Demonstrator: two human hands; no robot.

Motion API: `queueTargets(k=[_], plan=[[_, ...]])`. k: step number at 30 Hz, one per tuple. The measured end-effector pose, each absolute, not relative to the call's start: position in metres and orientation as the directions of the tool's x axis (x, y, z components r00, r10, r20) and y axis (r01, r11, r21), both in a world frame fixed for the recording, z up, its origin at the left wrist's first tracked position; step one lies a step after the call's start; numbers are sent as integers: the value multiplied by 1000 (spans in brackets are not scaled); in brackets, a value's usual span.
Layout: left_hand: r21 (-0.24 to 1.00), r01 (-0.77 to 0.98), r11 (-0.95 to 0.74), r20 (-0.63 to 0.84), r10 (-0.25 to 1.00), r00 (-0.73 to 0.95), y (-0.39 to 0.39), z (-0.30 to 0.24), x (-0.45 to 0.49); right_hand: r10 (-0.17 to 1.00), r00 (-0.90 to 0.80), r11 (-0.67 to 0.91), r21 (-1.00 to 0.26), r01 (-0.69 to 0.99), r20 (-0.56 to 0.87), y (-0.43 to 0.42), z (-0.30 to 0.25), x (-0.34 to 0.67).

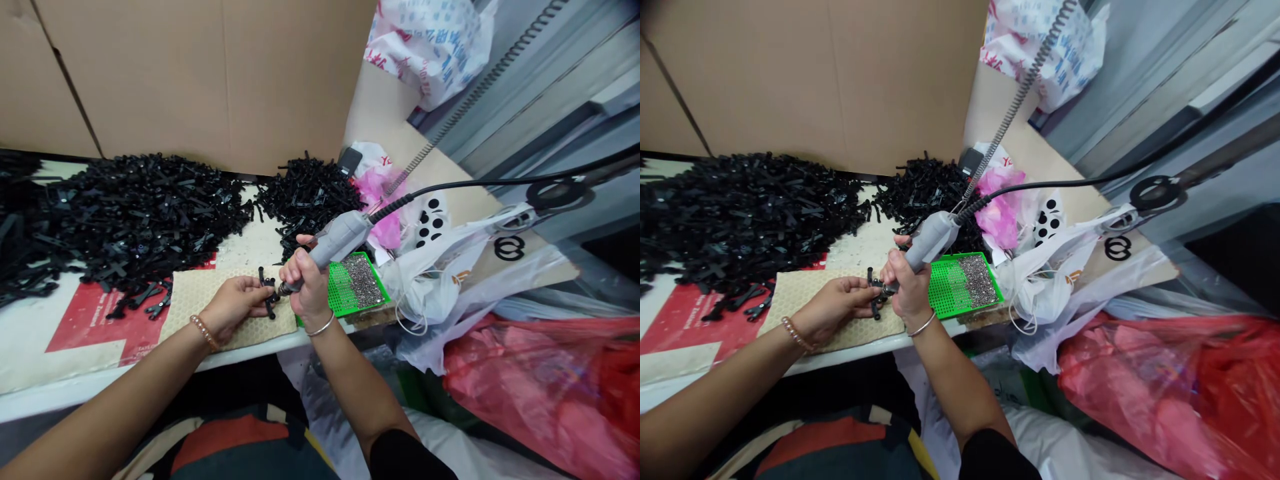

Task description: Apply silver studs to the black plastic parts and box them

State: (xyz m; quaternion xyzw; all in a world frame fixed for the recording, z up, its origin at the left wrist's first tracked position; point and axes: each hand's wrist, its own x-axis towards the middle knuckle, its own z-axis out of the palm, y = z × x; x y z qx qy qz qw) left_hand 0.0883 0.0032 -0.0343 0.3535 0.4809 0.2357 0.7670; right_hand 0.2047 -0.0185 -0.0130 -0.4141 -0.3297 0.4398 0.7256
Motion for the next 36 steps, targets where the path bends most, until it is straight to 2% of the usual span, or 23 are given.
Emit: queueTargets(k=[20, 25, 31, 36], plan=[[763, -41, 645, -570, 701, 429, 4, -36, 89, 913, 359, 335, -862, -380, 196, -20, -22, 202], [752, -40, 658, -590, 698, 406, 5, -41, 89, 932, 235, 349, -860, -373, 276, -20, -26, 203], [738, -37, 673, -606, 686, 403, 8, -39, 90, 962, 37, 262, -875, -408, 271, -15, -32, 210], [740, -37, 671, -602, 686, 409, 8, -37, 89, 964, -4, 245, -890, -385, 268, -17, -31, 206]])
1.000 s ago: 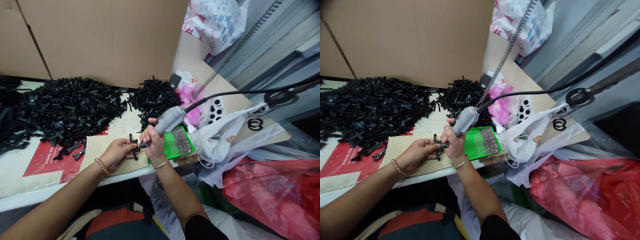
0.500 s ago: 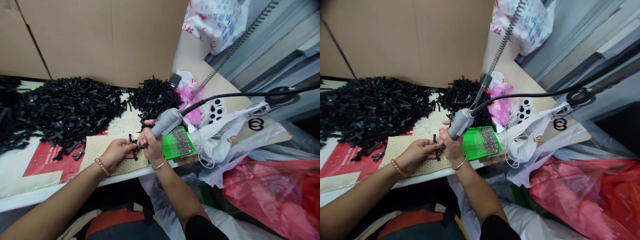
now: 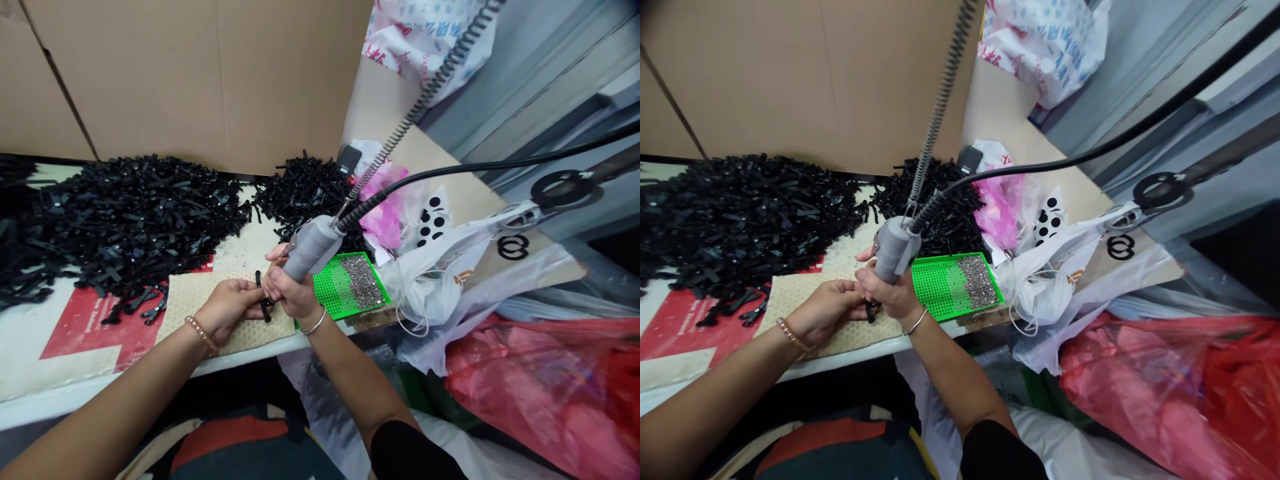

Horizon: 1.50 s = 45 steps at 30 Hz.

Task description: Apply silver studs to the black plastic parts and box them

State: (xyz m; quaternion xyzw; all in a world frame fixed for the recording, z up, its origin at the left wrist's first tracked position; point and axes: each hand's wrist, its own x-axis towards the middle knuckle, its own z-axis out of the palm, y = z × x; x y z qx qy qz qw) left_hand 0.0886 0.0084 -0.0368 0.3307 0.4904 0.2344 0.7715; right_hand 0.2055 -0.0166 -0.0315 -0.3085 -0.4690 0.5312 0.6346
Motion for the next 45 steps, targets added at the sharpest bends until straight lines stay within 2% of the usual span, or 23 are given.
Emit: queueTargets(k=[3, 5, 9, 12, 15, 19, 37, 45], plan=[[737, -40, 675, -598, 677, 429, 8, -35, 88, 960, 68, 279, -902, -329, 272, -22, -19, 211], [735, -33, 677, -603, 675, 425, 7, -34, 87, 930, 208, 351, -899, -263, 302, -21, -8, 227], [748, -16, 664, -597, 683, 421, 6, -32, 85, 732, 598, 457, -886, -76, 326, -5, 2, 282], [746, -26, 666, -590, 677, 440, 6, -31, 83, 661, 700, 436, -898, -66, 270, 10, -10, 320], [734, -25, 679, -602, 667, 439, 5, -29, 82, 679, 694, 397, -915, -73, 239, 15, -27, 337], [723, -37, 690, -614, 666, 423, 6, -29, 82, 699, 659, 410, -911, -50, 279, 15, -37, 340], [729, -3, 685, -611, 652, 449, 7, -34, 82, 716, 646, 353, -935, -7, 266, 20, -41, 339], [738, -12, 675, -596, 661, 455, 7, -35, 80, 709, 638, 381, -924, 12, 301, 19, -44, 341]])
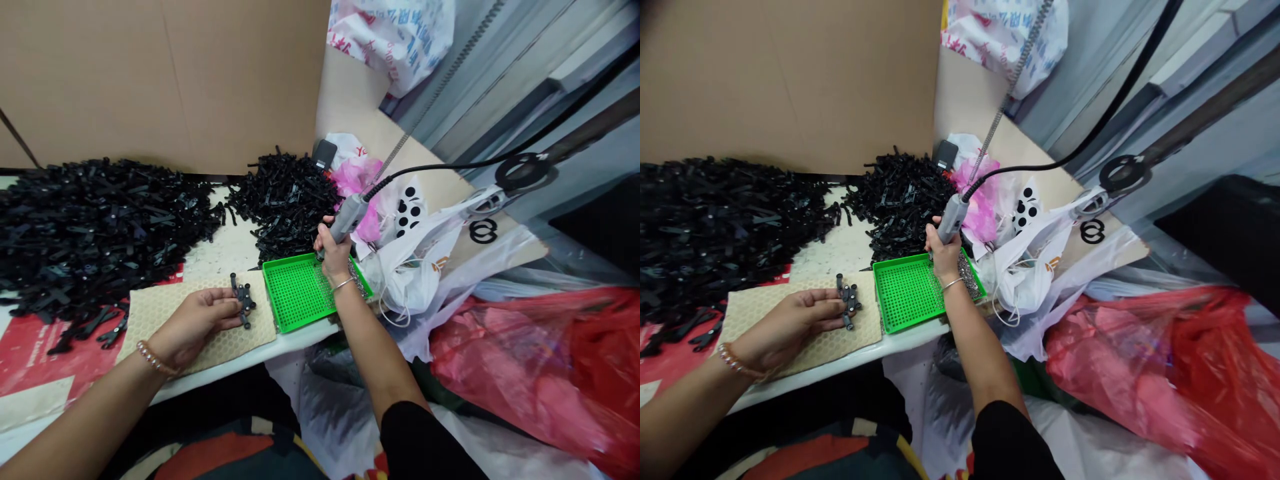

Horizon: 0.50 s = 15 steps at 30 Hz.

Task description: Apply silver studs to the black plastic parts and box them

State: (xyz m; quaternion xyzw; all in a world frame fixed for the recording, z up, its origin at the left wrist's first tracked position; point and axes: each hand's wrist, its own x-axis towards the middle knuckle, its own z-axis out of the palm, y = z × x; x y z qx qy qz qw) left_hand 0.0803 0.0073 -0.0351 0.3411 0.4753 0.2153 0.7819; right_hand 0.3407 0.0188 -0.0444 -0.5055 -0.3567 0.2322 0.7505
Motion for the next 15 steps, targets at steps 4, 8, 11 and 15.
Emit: queueTargets(k=[4, 8, 11, 15], plan=[[740, -5, 672, -593, 656, 467, 7, -34, 81, 712, 638, 366, -930, 22, 295, 19, -45, 342], [735, -15, 677, -594, 655, 467, 7, -35, 82, 725, 629, 335, -942, 31, 279, 19, -45, 340], [732, -24, 681, -597, 657, 460, 7, -35, 82, 725, 633, 332, -943, 25, 272, 19, -46, 338], [728, -51, 684, -591, 664, 459, 7, -36, 83, 691, 667, 354, -935, 23, 279, 19, -40, 338]])
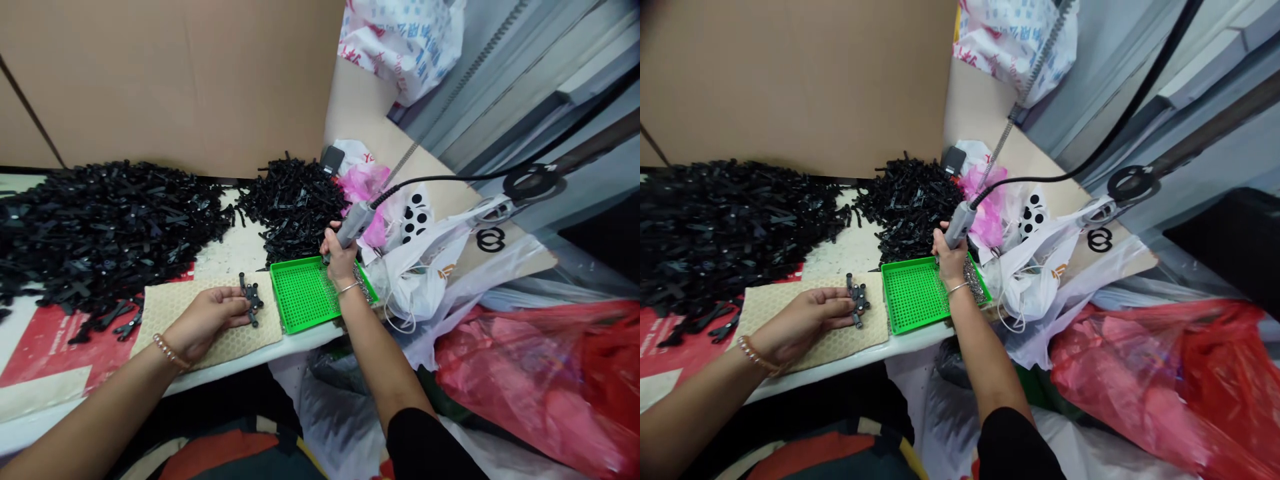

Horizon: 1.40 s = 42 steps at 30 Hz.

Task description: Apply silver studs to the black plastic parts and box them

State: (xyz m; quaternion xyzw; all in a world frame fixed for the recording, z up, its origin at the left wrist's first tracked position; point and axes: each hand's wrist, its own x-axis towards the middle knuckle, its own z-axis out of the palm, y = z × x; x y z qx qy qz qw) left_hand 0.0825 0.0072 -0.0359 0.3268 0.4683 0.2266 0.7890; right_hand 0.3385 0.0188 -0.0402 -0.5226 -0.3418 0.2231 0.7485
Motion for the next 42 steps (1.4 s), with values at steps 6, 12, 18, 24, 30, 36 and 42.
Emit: queueTargets(k=[6, 12, 18, 24, 30, 36, 42], plan=[[738, -61, 672, -571, 670, 475, 6, -34, 84, 675, 680, 507, -850, -144, 288, 4, -3, 301], [748, -71, 660, -551, 677, 488, 5, -35, 83, 888, 412, 357, -870, -339, 204, -7, 4, 219], [755, -90, 649, -525, 681, 510, 5, -40, 83, 909, 391, 308, -865, -396, 145, 1, -10, 197], [749, -96, 656, -529, 679, 509, 5, -38, 83, 898, 421, 298, -881, -367, 128, 0, -10, 198], [749, -91, 657, -533, 678, 505, 4, -38, 83, 885, 441, 331, -864, -378, 146, 2, -11, 199], [745, -85, 662, -540, 672, 507, 6, -38, 84, 890, 431, 320, -876, -360, 148, 3, -16, 200], [746, -87, 661, -536, 672, 510, 5, -37, 83, 889, 430, 326, -876, -355, 157, 1, -16, 198]])
